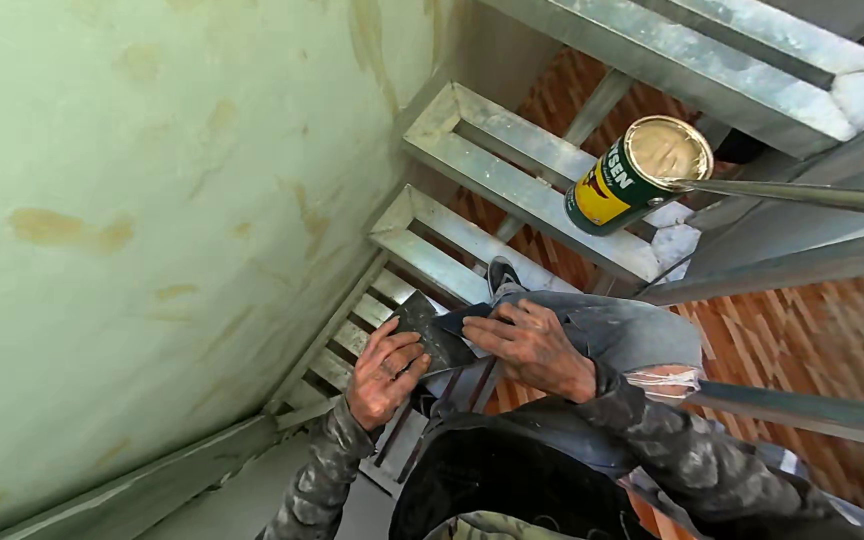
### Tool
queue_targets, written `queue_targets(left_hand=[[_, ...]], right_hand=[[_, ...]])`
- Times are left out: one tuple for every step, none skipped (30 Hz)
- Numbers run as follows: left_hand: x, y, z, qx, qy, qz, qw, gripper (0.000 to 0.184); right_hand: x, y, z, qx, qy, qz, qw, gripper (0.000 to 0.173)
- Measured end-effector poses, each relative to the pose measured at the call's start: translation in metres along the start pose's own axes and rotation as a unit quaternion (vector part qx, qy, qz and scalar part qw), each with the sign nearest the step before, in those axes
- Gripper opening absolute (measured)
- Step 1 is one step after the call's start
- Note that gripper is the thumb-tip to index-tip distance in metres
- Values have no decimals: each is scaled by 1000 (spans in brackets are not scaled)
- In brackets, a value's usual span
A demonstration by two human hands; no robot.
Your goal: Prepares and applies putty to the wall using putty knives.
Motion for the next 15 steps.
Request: queue_targets(left_hand=[[-2,1,3,3,-3,2,1000,15],[-5,2,5,5,-8,4,1000,15],[-7,1,6,3,-10,5,1000,15],[-7,-2,6,-2,-7,3,1000,15],[-6,-7,4,-12,-3,-3,1000,15],[-4,-13,1,-22,3,-8,1000,15],[-2,-17,0,-31,7,-10,999,14],[-3,-18,2,-34,2,-2,999,14],[-6,-16,9,-41,-19,20,999,13],[-11,-8,19,-57,-65,56,995,12],[-21,1,30,-91,-133,100,982,10],[-31,12,38,-128,-204,149,959,8],[-41,20,40,-158,-258,193,934,7],[-48,25,36,-183,-289,218,914,7],[-51,28,28,-208,-302,228,902,8]], right_hand=[[-1,4,7,10,1,1,1000,29],[-2,9,13,15,4,4,1000,28],[-2,11,16,16,7,3,1000,28],[0,12,12,14,9,-1,1000,27],[3,8,4,14,12,-9,1000,27],[7,1,-10,17,21,-24,999,27],[9,-9,-24,28,27,-48,998,27],[10,-22,-36,46,29,-83,995,27],[8,-39,-45,77,29,-138,987,25],[3,-56,-52,136,27,-213,967,24],[-6,-72,-59,231,28,-305,923,24],[-17,-82,-69,348,19,-397,849,23],[-28,-82,-85,471,11,-480,740,21],[-36,-71,-103,573,16,-540,616,21],[-42,-54,-120,640,41,-570,514,22]])
Point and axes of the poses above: each hand's wrist, its own x-axis towards the middle knuckle, its own z-axis out of the back of the hand, y = z × x, the point moved 10 cm from there along x, towards the middle knuckle, and after that the axes turned 11 degrees about -x, right-handed, at the moved point
